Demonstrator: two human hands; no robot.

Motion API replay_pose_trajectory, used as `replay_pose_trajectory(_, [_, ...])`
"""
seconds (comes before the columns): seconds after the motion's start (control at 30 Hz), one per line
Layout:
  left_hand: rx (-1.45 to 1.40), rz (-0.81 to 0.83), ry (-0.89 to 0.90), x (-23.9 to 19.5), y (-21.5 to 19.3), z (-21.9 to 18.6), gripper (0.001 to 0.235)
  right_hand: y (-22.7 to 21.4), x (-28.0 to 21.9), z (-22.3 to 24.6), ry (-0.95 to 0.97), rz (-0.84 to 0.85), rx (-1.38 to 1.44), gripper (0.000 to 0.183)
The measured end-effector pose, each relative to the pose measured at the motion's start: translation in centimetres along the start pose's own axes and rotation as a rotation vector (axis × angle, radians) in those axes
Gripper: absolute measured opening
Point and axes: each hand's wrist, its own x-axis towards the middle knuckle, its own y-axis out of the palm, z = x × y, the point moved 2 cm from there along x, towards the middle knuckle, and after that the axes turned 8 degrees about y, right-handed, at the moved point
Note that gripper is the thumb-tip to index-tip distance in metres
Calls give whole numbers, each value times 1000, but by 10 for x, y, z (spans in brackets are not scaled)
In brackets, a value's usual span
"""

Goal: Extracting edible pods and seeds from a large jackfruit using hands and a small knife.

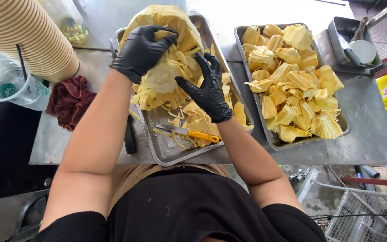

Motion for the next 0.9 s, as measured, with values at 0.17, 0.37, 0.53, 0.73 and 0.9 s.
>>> replay_pose_trajectory(0.17, [-885, -192, -364, -9, 5, 27, 20, -6, 11, -5, 2, 56, 7, 81])
replay_pose_trajectory(0.37, [-1112, -427, -412, -32, 13, 72, 24, -11, 16, -3, 45, 105, 108, 79])
replay_pose_trajectory(0.53, [-1518, -709, -415, -30, 11, 48, 35, -16, 24, -9, 145, 124, 253, 74])
replay_pose_trajectory(0.73, [-869, -444, 6, -17, -8, -66, 36, -33, 23, 2, -66, -116, 360, 64])
replay_pose_trajectory(0.9, [-281, -295, 267, -26, 28, -133, 23, -46, -1, 21, 40, 67, 796, 58])
